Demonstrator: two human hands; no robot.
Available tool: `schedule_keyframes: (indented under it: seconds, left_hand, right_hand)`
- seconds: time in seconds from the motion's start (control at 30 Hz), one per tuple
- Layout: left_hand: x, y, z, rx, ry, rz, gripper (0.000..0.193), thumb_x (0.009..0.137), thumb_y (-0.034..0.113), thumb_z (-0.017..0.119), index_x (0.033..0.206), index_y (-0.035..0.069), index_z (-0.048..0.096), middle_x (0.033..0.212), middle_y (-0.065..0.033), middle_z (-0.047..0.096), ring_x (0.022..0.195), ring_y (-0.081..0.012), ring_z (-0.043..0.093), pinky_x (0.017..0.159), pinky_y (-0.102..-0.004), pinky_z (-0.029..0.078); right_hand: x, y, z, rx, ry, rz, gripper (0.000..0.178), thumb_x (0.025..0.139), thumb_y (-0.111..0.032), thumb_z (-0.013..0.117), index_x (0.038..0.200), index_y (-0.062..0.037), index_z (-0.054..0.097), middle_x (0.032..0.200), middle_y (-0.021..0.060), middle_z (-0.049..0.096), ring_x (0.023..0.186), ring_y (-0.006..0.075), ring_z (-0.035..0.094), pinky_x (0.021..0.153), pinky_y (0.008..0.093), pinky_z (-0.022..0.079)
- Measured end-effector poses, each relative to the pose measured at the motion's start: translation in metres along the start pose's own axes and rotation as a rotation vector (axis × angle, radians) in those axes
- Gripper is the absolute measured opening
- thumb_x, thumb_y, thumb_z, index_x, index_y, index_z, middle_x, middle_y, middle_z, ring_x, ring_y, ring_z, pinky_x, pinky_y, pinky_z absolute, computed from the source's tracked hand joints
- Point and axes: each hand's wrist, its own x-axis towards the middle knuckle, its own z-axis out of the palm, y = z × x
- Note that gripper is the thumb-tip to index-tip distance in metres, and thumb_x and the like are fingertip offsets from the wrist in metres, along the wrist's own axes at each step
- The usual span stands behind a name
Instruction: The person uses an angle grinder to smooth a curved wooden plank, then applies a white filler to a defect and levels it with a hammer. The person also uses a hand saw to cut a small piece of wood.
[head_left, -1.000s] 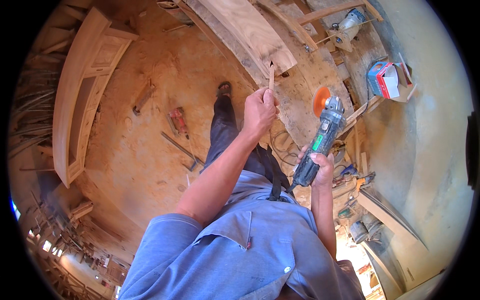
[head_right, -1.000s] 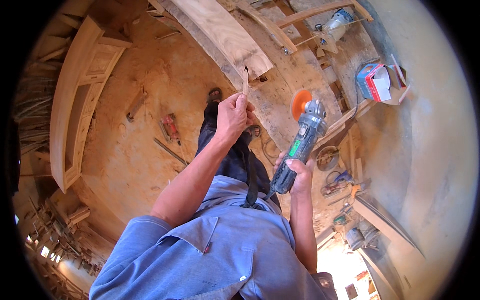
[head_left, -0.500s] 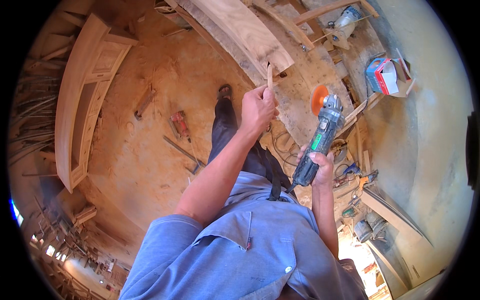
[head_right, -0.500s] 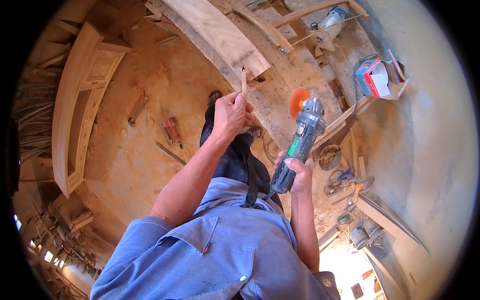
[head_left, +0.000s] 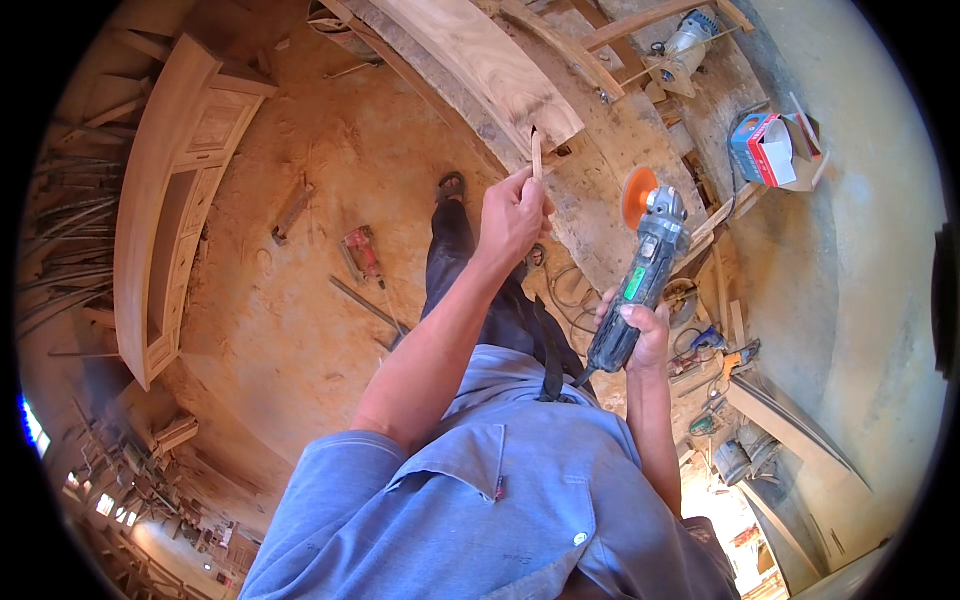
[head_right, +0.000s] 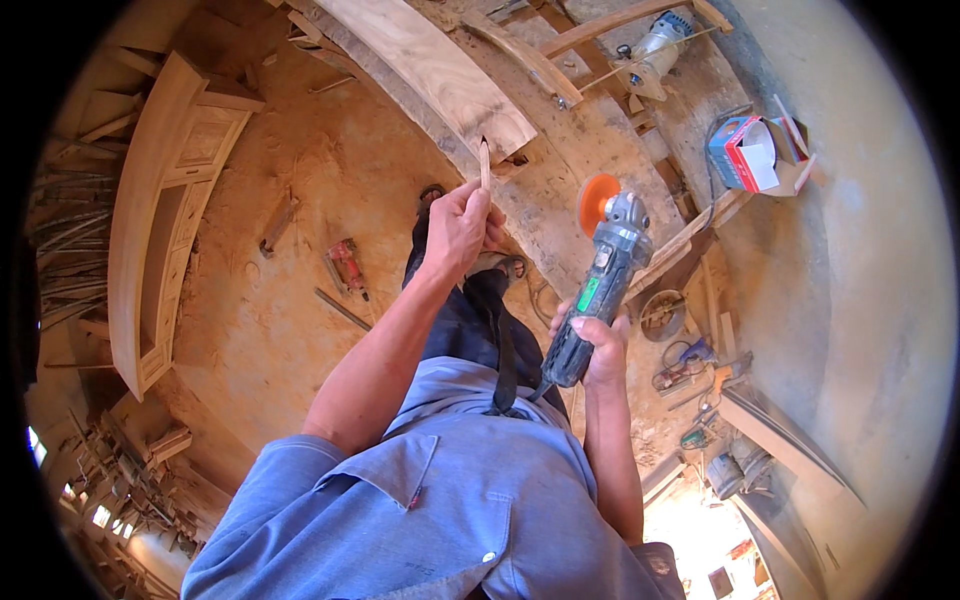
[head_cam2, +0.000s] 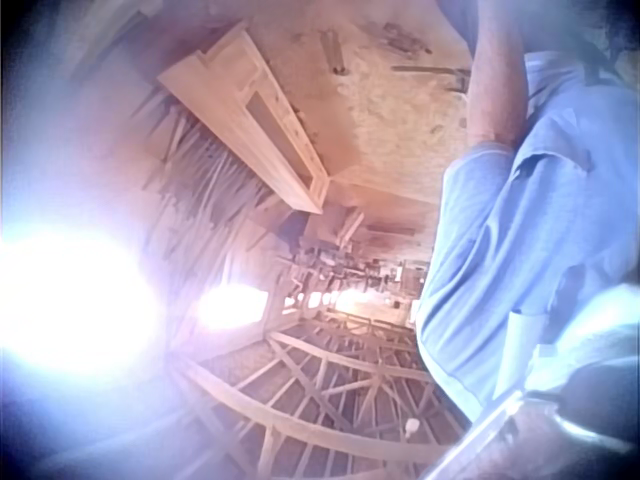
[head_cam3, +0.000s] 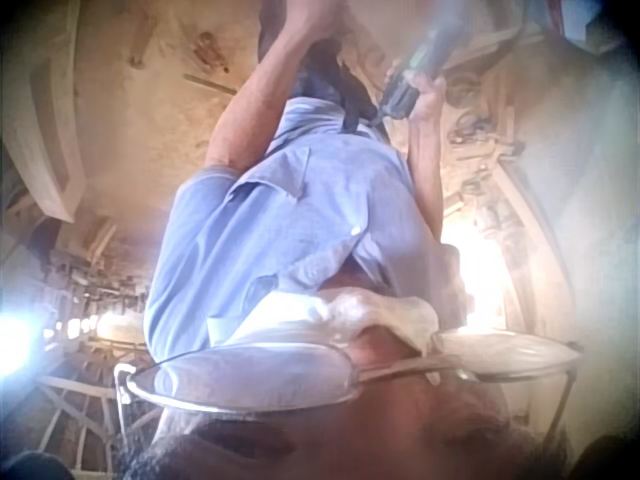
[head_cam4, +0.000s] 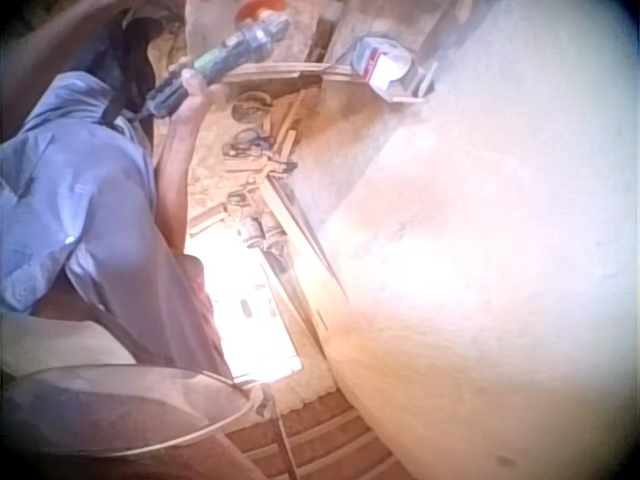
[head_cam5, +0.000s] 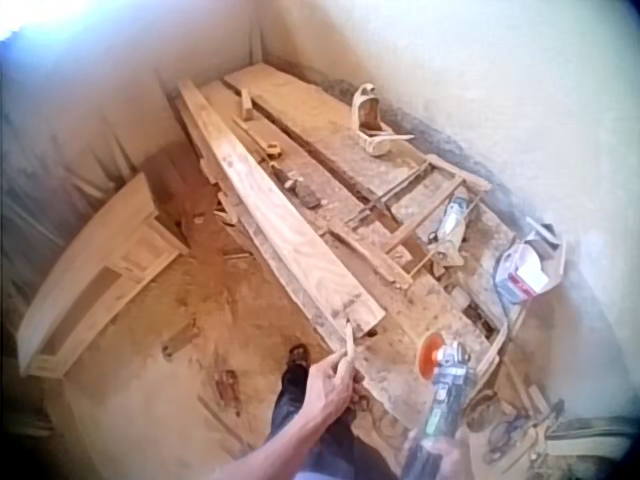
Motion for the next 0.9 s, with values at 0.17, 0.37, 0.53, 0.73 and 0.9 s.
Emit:
schedule_keyframes:
  seconds: [0.17,0.37,0.53,0.73,0.9]
  left_hand:
    - [0.002,-0.011,-0.001,-0.033,-0.009,0.025,0.034,0.108,0.025,0.046,0.103,-0.004,0.066,0.075,-0.0061,0.062,0.057,-0.0105,0.058,0.051,-0.0258,0.048]
    - [0.004,-0.008,-0.001,-0.072,0.030,0.014,0.037,0.111,0.025,0.047,0.127,-0.003,0.065,0.077,-0.0054,0.062,0.060,-0.0105,0.058,0.053,-0.0250,0.048]
    - [0.000,-0.014,-0.001,-0.117,0.084,-0.005,0.038,0.111,0.026,0.047,0.125,-0.003,0.066,0.078,-0.0056,0.063,0.061,-0.0105,0.060,0.054,-0.0248,0.050]
    - [0.001,-0.010,0.004,-0.111,0.117,-0.041,0.042,0.110,0.031,0.048,0.093,-0.003,0.067,0.075,-0.0064,0.065,0.060,-0.0114,0.062,0.054,-0.0260,0.051]
    - [0.002,-0.009,-0.003,-0.142,0.049,-0.074,0.042,0.110,0.031,0.049,0.086,0.000,0.065,0.075,-0.0067,0.065,0.060,-0.0121,0.062,0.053,-0.0266,0.050]
  right_hand:
    - [-0.001,-0.006,0.007,0.001,0.046,0.017,0.047,0.069,-0.024,0.071,0.102,0.0086,0.064,0.085,0.0170,0.069,0.069,0.0249,0.070,0.067,0.0383,0.062]
    - [-0.001,-0.005,0.007,0.010,0.067,0.032,0.046,0.071,-0.024,0.071,0.102,0.0087,0.064,0.085,0.0170,0.069,0.069,0.0250,0.069,0.067,0.0379,0.062]
    - [0.002,-0.001,-0.004,0.032,0.006,0.042,0.049,0.074,-0.021,0.070,0.114,0.0051,0.059,0.092,0.0173,0.069,0.074,0.0267,0.070,0.068,0.0405,0.062]
    - [0.004,0.002,-0.006,0.017,-0.004,0.032,0.048,0.074,-0.022,0.070,0.113,0.0053,0.060,0.091,0.0168,0.069,0.074,0.0262,0.070,0.069,0.0395,0.062]
    - [0.004,0.001,0.002,0.014,0.055,0.040,0.047,0.070,-0.023,0.071,0.105,0.0078,0.063,0.086,0.0168,0.069,0.068,0.0245,0.069,0.066,0.0380,0.061]
